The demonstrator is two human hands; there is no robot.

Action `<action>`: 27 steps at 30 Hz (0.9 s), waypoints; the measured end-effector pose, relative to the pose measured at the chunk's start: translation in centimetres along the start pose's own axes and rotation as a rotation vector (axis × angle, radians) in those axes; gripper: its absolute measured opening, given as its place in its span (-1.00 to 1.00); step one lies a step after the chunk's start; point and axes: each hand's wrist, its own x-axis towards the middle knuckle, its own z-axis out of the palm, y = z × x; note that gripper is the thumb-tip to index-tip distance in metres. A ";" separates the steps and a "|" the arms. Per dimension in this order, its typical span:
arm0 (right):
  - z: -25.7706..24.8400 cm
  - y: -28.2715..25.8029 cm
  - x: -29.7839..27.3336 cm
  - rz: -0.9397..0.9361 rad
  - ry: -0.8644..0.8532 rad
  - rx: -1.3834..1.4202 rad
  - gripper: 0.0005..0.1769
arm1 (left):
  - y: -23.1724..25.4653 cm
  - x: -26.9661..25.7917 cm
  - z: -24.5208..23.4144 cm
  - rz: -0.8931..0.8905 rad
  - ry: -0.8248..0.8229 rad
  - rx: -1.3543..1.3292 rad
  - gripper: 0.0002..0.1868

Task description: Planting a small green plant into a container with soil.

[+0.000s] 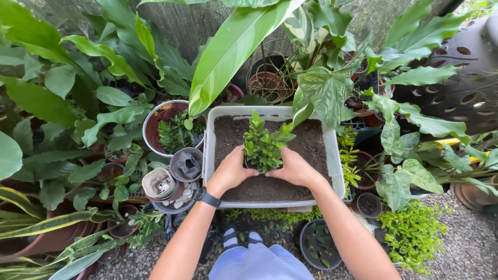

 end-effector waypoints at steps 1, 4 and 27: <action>-0.1 -0.1 -0.1 0.000 0.003 0.001 -0.22 | -0.1 0.0 0.0 0.002 -0.001 0.002 -0.14; -0.6 0.3 0.0 0.019 0.014 0.000 -0.21 | -0.5 0.1 0.0 0.001 0.007 0.025 -0.18; -1.3 -2.3 0.4 0.024 0.056 0.011 -0.58 | 0.0 0.5 4.6 -0.160 0.305 -0.002 -0.54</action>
